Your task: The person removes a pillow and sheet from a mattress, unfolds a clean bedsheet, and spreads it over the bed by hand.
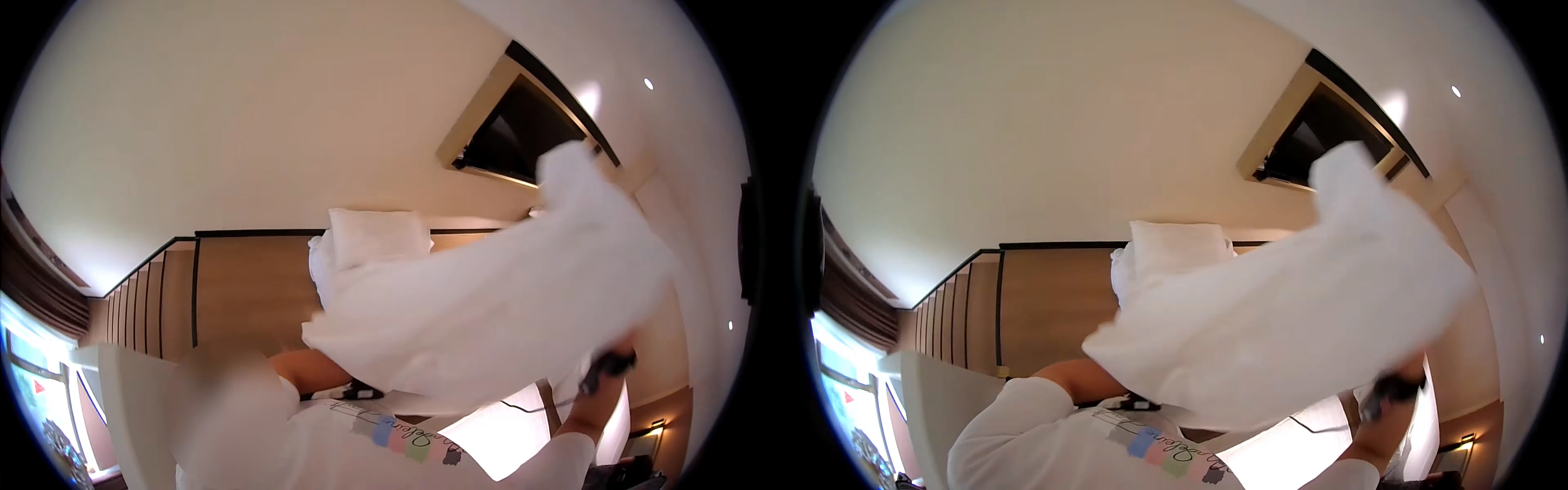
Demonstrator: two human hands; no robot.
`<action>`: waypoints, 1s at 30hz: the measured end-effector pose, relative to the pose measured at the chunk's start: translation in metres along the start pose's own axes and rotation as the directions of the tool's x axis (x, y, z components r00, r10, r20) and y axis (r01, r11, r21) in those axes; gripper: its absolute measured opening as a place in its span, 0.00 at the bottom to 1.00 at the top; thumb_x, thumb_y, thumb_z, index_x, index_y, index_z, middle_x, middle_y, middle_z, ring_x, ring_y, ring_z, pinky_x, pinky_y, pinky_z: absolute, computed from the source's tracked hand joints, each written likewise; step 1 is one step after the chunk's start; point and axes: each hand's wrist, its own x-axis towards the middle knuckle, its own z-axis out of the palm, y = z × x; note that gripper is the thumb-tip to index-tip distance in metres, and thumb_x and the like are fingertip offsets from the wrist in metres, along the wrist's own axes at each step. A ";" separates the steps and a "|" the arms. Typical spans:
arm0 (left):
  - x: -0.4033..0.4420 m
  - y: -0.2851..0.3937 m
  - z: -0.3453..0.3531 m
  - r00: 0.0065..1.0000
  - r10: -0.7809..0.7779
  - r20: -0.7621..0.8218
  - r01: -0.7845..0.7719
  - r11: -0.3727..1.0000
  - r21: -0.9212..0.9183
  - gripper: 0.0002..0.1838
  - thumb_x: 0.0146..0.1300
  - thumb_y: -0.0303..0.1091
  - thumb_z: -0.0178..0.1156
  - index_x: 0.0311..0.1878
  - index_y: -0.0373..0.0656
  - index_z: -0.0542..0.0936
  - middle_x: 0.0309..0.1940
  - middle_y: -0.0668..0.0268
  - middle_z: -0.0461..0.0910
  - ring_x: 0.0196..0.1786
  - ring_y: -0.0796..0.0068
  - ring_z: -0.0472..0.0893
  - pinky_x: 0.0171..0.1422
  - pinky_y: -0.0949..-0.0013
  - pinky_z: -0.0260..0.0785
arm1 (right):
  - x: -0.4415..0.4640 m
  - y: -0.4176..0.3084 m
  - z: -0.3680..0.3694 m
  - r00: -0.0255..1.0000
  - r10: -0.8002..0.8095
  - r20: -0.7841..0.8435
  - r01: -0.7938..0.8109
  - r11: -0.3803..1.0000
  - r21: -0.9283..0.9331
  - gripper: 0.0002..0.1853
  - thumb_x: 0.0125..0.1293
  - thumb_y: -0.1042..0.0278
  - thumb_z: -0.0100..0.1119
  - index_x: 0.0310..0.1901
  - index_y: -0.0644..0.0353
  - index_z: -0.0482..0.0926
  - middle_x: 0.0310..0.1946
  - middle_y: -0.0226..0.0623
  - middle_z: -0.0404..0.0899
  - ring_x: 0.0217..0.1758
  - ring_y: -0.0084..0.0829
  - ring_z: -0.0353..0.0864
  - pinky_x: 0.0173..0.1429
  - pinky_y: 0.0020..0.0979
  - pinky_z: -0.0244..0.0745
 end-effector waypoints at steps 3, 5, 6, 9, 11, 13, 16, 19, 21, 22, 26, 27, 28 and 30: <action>0.026 -0.018 -0.003 0.997 0.014 0.076 0.001 0.980 -0.200 0.40 0.49 0.43 0.62 0.63 0.43 0.54 0.61 0.57 0.54 0.64 0.61 0.53 0.66 0.60 0.49 | 0.053 0.100 0.033 0.866 0.355 0.352 -0.246 0.915 -0.319 0.12 0.57 0.67 0.52 0.39 0.64 0.75 0.44 0.40 0.74 0.47 0.34 0.72 0.54 0.33 0.66; 0.044 -0.037 -0.013 0.992 0.012 0.122 0.032 0.937 -0.349 0.37 0.50 0.42 0.61 0.62 0.43 0.57 0.59 0.57 0.57 0.63 0.62 0.55 0.65 0.61 0.51 | 0.042 0.194 0.056 0.538 0.457 0.708 -0.144 0.878 -0.457 0.13 0.57 0.65 0.52 0.40 0.64 0.76 0.47 0.38 0.73 0.48 0.33 0.71 0.53 0.32 0.66; 0.052 -0.048 -0.019 0.990 0.000 0.142 0.061 0.905 -0.421 0.36 0.51 0.42 0.60 0.61 0.43 0.58 0.59 0.58 0.58 0.63 0.62 0.57 0.65 0.62 0.52 | 0.030 0.241 0.068 0.328 0.431 0.840 -0.088 0.900 -0.427 0.15 0.58 0.63 0.52 0.42 0.64 0.76 0.50 0.36 0.71 0.48 0.32 0.70 0.53 0.31 0.66; 0.082 -0.094 -0.036 0.975 -0.050 0.214 0.173 0.777 -0.605 0.32 0.53 0.41 0.59 0.60 0.42 0.61 0.57 0.58 0.63 0.61 0.63 0.61 0.63 0.63 0.55 | 0.013 0.215 0.115 -0.075 0.623 0.779 -0.585 0.605 -0.540 0.23 0.64 0.55 0.47 0.58 0.57 0.68 0.60 0.28 0.62 0.55 0.28 0.65 0.57 0.30 0.62; 0.106 -0.134 -0.048 0.964 -0.089 0.251 0.242 0.687 -0.685 0.30 0.54 0.40 0.58 0.59 0.42 0.64 0.56 0.58 0.66 0.60 0.64 0.63 0.63 0.64 0.57 | 0.002 0.256 0.127 0.050 0.552 0.832 -0.713 0.604 -0.357 0.23 0.65 0.55 0.46 0.58 0.58 0.67 0.60 0.30 0.63 0.55 0.27 0.66 0.57 0.29 0.63; 0.141 -0.175 -0.059 0.957 -0.110 0.270 0.277 0.627 -0.728 0.27 0.55 0.39 0.57 0.58 0.42 0.66 0.55 0.59 0.69 0.59 0.65 0.66 0.62 0.65 0.59 | 0.010 0.303 0.136 0.192 0.503 0.843 -0.807 0.569 -0.156 0.24 0.66 0.55 0.45 0.59 0.60 0.66 0.59 0.31 0.65 0.55 0.25 0.67 0.56 0.27 0.64; 0.215 -0.240 -0.068 0.963 -0.084 0.254 0.246 0.651 -0.718 0.24 0.56 0.38 0.55 0.57 0.41 0.70 0.53 0.59 0.73 0.58 0.66 0.70 0.61 0.67 0.61 | 0.035 0.356 0.133 0.291 0.499 0.816 -0.694 0.698 -0.180 0.25 0.66 0.54 0.45 0.59 0.63 0.65 0.57 0.33 0.68 0.56 0.23 0.66 0.58 0.26 0.62; 0.329 -0.300 -0.074 0.958 -0.039 0.285 0.202 0.796 -0.570 0.22 0.62 0.40 0.47 0.58 0.41 0.69 0.56 0.61 0.71 0.58 0.66 0.71 0.63 0.65 0.60 | 0.103 0.363 0.128 0.205 0.685 0.699 -0.966 0.258 0.031 0.22 0.65 0.58 0.49 0.56 0.63 0.69 0.51 0.32 0.73 0.51 0.24 0.70 0.56 0.28 0.64; 0.397 -0.302 -0.087 0.971 0.005 0.239 0.130 0.829 -0.545 0.22 0.65 0.39 0.41 0.58 0.38 0.69 0.57 0.60 0.70 0.58 0.63 0.70 0.65 0.62 0.58 | 0.132 0.381 0.118 0.285 0.685 0.670 -0.931 0.364 0.025 0.21 0.65 0.58 0.47 0.55 0.61 0.70 0.50 0.31 0.74 0.49 0.22 0.71 0.55 0.28 0.65; 0.424 -0.291 -0.098 0.977 0.018 0.214 0.104 0.833 -0.543 0.22 0.65 0.38 0.39 0.57 0.36 0.68 0.57 0.58 0.70 0.58 0.61 0.70 0.65 0.61 0.58 | 0.133 0.403 0.114 0.320 0.703 0.636 -0.911 0.413 0.002 0.20 0.66 0.59 0.45 0.55 0.59 0.70 0.49 0.31 0.75 0.48 0.21 0.72 0.54 0.27 0.66; 0.521 -0.280 -0.141 0.875 -0.157 0.458 0.421 -0.220 -0.880 0.23 0.66 0.36 0.33 0.57 0.34 0.68 0.56 0.54 0.70 0.58 0.55 0.69 0.64 0.55 0.60 | 0.155 0.415 0.098 0.479 0.680 0.555 -0.867 0.467 0.175 0.19 0.66 0.58 0.40 0.56 0.56 0.67 0.48 0.32 0.75 0.48 0.23 0.73 0.56 0.27 0.65; 0.543 -0.274 -0.151 0.833 -0.358 0.422 0.413 -0.106 -0.904 0.23 0.66 0.36 0.33 0.57 0.34 0.68 0.56 0.54 0.70 0.58 0.54 0.70 0.63 0.54 0.60 | 0.158 0.422 0.096 0.477 0.686 0.549 -0.870 0.458 0.183 0.19 0.66 0.58 0.40 0.56 0.56 0.67 0.48 0.32 0.75 0.48 0.23 0.73 0.56 0.27 0.65; 0.558 -0.262 -0.159 0.818 -0.444 0.365 0.393 -0.030 -0.919 0.22 0.66 0.36 0.34 0.56 0.34 0.69 0.56 0.54 0.71 0.58 0.55 0.70 0.63 0.55 0.61 | 0.157 0.427 0.095 0.453 0.714 0.534 -0.887 0.423 0.187 0.19 0.66 0.57 0.40 0.55 0.55 0.68 0.47 0.32 0.76 0.47 0.24 0.74 0.55 0.27 0.66; 0.583 -0.278 -0.165 0.795 -0.529 0.296 0.375 0.045 -0.926 0.22 0.66 0.35 0.36 0.56 0.34 0.69 0.55 0.54 0.71 0.57 0.56 0.70 0.62 0.56 0.62 | 0.150 0.434 0.092 0.422 0.740 0.524 -0.905 0.383 0.186 0.18 0.66 0.57 0.40 0.54 0.55 0.68 0.46 0.33 0.76 0.46 0.24 0.74 0.54 0.27 0.67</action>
